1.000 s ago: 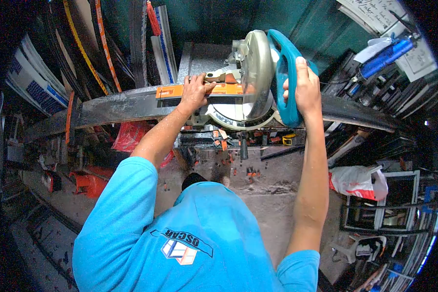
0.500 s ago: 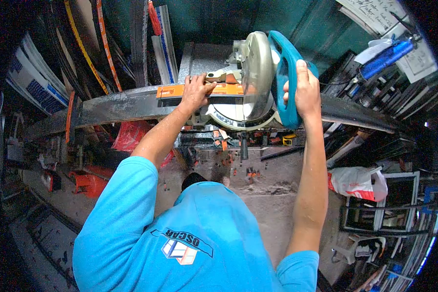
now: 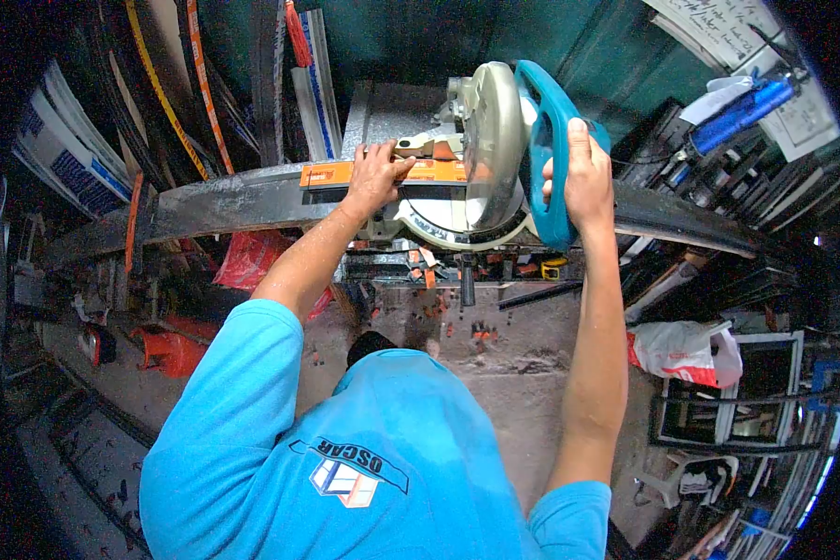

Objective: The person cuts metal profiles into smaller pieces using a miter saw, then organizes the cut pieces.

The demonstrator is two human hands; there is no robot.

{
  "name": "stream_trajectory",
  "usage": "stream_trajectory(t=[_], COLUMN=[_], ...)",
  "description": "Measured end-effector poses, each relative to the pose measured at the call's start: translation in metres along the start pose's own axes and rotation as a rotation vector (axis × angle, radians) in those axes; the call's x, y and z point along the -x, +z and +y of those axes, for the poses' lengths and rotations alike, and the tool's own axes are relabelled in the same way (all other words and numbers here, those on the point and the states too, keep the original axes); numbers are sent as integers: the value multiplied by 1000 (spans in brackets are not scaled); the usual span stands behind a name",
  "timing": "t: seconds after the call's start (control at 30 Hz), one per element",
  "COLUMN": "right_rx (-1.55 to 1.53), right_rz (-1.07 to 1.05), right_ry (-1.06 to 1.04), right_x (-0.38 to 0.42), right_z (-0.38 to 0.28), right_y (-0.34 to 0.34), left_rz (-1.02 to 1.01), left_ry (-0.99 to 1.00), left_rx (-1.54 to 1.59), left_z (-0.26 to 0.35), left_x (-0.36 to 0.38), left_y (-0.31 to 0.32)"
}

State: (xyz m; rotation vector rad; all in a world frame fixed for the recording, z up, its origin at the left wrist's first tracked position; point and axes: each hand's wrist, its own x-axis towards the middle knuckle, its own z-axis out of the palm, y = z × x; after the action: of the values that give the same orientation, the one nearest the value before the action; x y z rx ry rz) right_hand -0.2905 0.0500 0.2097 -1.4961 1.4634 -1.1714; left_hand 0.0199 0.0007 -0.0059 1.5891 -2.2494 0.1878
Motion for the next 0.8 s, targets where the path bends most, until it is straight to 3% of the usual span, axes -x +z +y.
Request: stream_trajectory(t=[0.57,0.8], right_rx=[50,-66], right_rz=[1,-160], right_ry=[-39,243], right_x=[-13,-71], right_z=[-16,-68], right_y=[-3,-16], left_rz=[-24,-41], left_ry=[-2,-26], left_rx=[-15,1], left_z=[1,2], left_x=[0,-1], left_y=[-3,-3])
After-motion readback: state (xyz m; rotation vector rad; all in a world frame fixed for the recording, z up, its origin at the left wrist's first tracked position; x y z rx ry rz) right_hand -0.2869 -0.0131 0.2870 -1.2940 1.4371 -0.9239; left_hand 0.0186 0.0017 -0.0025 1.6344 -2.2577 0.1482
